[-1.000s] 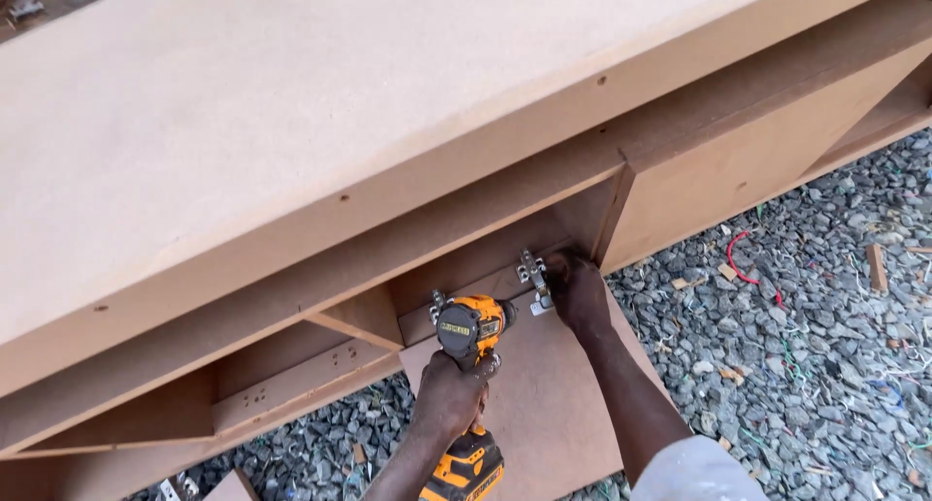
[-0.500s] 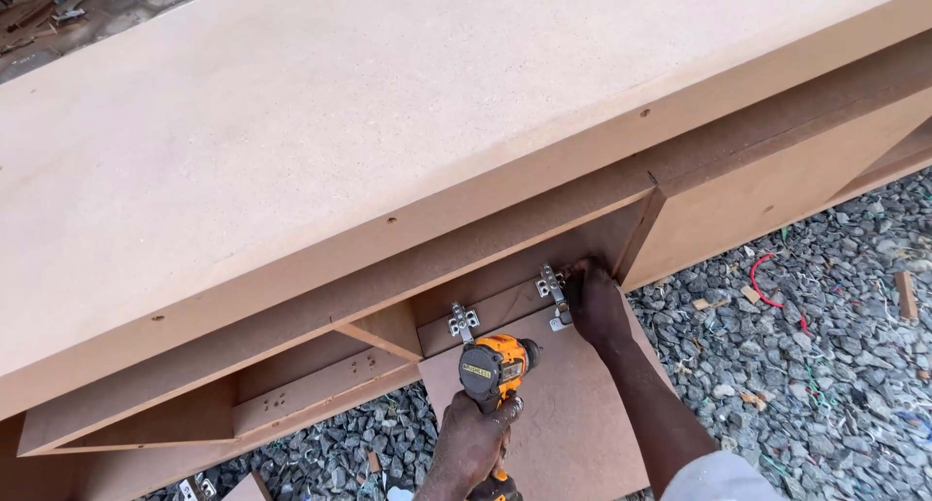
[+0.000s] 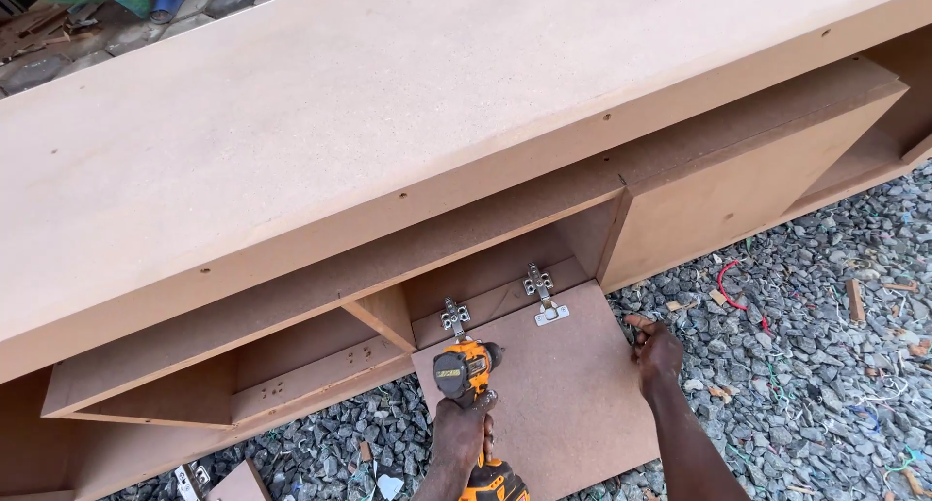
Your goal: Attaching metal hinges to a wooden cabinet door and frame using a power drill
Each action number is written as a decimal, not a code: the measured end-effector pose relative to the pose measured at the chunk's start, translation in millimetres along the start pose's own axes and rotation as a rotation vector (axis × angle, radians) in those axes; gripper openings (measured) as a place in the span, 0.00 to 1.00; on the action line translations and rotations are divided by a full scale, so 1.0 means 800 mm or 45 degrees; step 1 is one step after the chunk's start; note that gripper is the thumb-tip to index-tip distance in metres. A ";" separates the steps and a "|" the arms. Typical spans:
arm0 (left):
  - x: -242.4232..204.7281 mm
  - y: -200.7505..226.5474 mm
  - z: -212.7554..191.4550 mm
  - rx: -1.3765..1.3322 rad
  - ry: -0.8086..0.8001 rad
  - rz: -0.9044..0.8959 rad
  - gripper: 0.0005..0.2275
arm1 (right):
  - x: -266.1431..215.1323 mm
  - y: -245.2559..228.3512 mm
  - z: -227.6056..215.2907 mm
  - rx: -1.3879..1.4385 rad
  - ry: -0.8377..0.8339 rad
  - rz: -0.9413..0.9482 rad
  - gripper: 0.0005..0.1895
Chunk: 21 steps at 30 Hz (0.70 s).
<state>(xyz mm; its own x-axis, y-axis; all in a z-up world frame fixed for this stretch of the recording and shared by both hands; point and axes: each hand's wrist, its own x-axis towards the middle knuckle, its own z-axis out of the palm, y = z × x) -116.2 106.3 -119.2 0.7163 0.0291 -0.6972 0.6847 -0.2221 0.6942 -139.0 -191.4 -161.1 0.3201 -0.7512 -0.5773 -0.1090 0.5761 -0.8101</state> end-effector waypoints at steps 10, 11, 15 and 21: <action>0.031 -0.098 -0.013 -0.602 0.791 -0.080 0.10 | 0.033 0.003 -0.020 -1.287 -0.357 -0.277 0.26; 0.041 -0.116 -0.023 -0.381 0.945 -0.081 0.22 | 0.044 0.015 -0.028 -1.318 -0.389 -0.330 0.35; 0.218 -0.215 -0.097 -1.566 0.080 -0.033 0.16 | 0.035 0.006 -0.016 -1.386 -0.374 -0.245 0.34; 0.107 -0.179 -0.081 -0.697 0.027 0.058 0.18 | 0.043 0.028 -0.033 -1.596 -0.394 -0.373 0.34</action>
<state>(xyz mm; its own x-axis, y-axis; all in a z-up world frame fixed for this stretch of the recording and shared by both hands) -144.1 204.1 -267.1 0.7455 0.0524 -0.6645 0.6188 0.3159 0.7192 -155.6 -213.0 -202.0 0.6624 -0.5959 -0.4540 -0.7362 -0.4055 -0.5419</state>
